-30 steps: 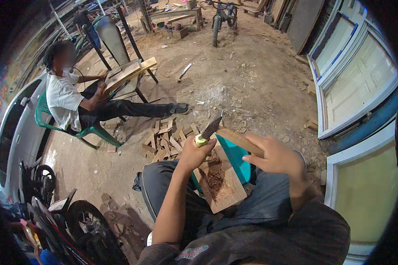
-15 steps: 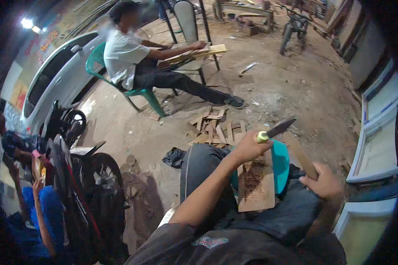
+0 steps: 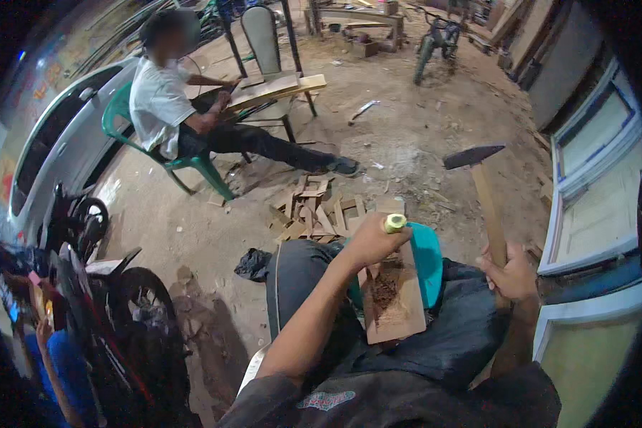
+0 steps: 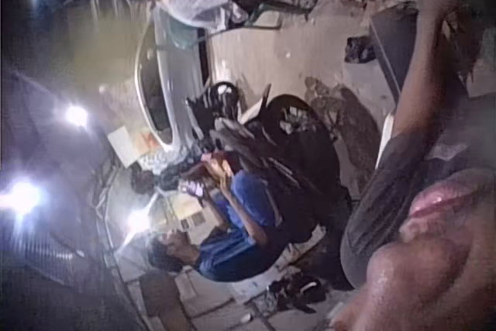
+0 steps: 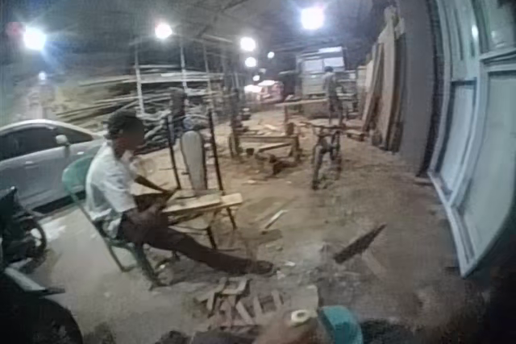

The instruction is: The person carves a design into a wooden board by striking a chisel with a hammer. The person repeatedly positions the chisel against the wood and uses the hammer to drive it, removing small chips of wood.

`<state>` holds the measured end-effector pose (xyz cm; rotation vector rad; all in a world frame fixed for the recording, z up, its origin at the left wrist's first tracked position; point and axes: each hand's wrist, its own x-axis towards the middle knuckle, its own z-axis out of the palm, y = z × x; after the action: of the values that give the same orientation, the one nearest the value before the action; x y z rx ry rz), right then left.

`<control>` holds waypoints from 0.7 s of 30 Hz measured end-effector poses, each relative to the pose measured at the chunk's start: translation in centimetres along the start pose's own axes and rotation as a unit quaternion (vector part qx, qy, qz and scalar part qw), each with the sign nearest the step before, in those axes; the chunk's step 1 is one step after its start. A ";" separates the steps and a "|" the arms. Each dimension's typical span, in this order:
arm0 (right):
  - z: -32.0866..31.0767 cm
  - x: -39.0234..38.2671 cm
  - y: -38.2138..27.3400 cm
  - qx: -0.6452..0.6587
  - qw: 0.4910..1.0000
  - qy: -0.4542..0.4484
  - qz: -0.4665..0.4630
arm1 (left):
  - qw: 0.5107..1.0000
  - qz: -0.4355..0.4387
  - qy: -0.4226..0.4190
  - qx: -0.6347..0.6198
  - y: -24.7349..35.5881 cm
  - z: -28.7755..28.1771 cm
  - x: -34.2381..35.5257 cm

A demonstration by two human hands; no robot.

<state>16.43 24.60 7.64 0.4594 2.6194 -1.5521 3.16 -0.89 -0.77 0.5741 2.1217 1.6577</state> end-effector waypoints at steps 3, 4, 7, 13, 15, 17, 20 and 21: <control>-0.2 -1.7 -0.2 -0.071 0.995 -0.006 -0.065 | 1.000 0.022 -0.007 0.014 -0.1 0.2 -0.2; 0.2 -2.3 -0.7 -0.067 0.996 -0.024 -0.047 | 0.999 0.022 -0.024 0.021 -0.3 0.1 -0.3; 0.2 -3.7 1.9 -0.060 0.993 -0.095 -0.040 | 0.998 -0.006 -0.057 0.040 1.5 0.0 -0.7; 0.2 -6.0 0.7 -0.187 0.972 -0.016 -0.142 | 0.998 0.014 -0.055 0.027 0.7 0.1 -1.2; 0.2 -6.7 0.5 -0.050 0.993 -0.033 -0.104 | 0.998 0.018 -0.065 0.003 -0.3 0.6 -0.8; 0.8 -7.4 -0.9 0.041 0.995 -0.036 -0.086 | 0.998 0.011 -0.064 0.001 -0.3 0.8 -0.9; 0.9 -7.1 -0.6 0.112 0.984 -0.139 -0.020 | 0.996 0.031 -0.079 0.006 -0.2 0.7 -0.5; 1.2 -6.9 -0.5 0.101 0.985 -0.141 0.010 | 0.996 0.032 -0.077 0.008 0.0 0.6 -0.6</control>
<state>22.76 21.80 8.84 0.2515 2.2538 -1.7411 3.95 -0.73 -0.87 0.7569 2.0259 1.5767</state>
